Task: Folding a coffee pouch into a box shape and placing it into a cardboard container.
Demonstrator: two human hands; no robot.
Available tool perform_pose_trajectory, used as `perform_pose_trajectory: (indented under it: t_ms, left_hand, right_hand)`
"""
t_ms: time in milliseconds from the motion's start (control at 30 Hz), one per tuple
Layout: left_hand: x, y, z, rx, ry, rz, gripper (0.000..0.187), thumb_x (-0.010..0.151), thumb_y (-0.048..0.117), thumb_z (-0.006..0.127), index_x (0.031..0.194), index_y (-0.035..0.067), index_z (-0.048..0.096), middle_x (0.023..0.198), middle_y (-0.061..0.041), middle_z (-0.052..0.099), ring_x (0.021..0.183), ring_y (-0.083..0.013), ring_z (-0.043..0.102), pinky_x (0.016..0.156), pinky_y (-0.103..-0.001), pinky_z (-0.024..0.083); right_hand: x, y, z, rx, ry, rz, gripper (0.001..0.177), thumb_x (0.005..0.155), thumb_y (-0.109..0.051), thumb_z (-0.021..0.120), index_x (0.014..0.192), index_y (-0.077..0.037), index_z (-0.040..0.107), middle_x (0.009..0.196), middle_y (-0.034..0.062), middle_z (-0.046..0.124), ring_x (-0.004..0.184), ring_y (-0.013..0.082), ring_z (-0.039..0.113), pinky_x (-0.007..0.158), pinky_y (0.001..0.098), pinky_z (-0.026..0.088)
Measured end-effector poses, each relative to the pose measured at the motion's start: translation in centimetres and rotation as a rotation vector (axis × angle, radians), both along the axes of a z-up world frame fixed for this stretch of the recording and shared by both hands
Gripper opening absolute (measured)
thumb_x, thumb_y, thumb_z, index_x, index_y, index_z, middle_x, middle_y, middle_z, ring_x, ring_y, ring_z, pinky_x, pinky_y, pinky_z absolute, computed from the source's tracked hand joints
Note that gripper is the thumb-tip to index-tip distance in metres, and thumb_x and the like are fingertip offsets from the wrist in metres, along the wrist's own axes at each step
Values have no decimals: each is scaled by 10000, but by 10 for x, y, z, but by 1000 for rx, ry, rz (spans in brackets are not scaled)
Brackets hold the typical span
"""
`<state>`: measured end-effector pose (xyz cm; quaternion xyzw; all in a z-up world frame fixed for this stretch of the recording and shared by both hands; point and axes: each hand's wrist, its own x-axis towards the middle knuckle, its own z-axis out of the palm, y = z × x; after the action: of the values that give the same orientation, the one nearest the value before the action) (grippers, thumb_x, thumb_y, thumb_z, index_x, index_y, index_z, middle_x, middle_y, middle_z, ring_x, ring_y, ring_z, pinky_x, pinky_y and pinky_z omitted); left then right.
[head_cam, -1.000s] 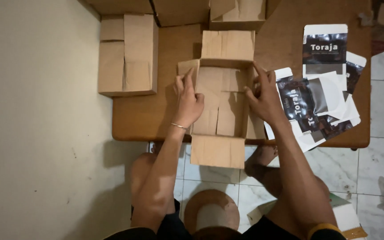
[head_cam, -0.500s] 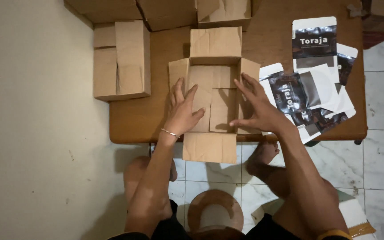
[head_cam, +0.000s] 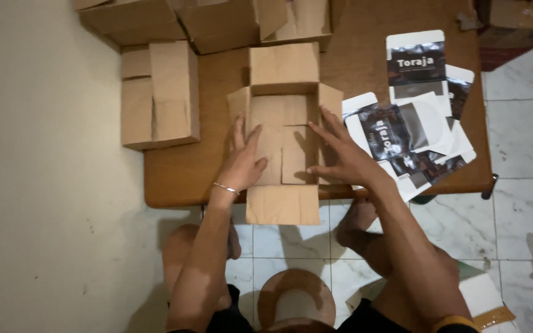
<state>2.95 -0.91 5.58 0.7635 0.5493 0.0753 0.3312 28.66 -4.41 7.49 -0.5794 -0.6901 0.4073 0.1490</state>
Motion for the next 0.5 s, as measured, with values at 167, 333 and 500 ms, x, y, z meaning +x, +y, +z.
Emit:
perform_pose_trajectory:
  t_ms: [167, 333, 500]
  left_hand:
    - [-16, 9, -33, 61, 122, 25, 741, 867, 24, 609, 1556, 78, 341, 1624, -323, 55, 1507, -531, 60, 1184, -670, 187]
    - [-19, 9, -33, 120, 51, 59, 728, 889, 18, 602, 1566, 76, 341, 1632, -290, 64, 1502, -529, 56, 1190, -670, 149]
    - [0, -4, -20, 572, -110, -17, 482, 894, 58, 654, 1369, 60, 575, 1501, -243, 340, 1429, -527, 235, 1184, -616, 194]
  right_hand:
    - [5, -4, -8, 123, 39, -20, 832, 837, -348, 802, 1554, -246, 392, 1642, 122, 241, 1508, 377, 233, 1217, 503, 279]
    - [25, -9, -11, 184, 89, -103, 722, 871, -354, 771, 1505, -186, 469, 1563, 99, 389, 1458, 355, 368, 1195, 487, 325]
    - [66, -11, -38, 430, 23, -147, 549, 914, -238, 764, 1408, -77, 586, 1311, 174, 570, 1286, 424, 540, 1098, 517, 418]
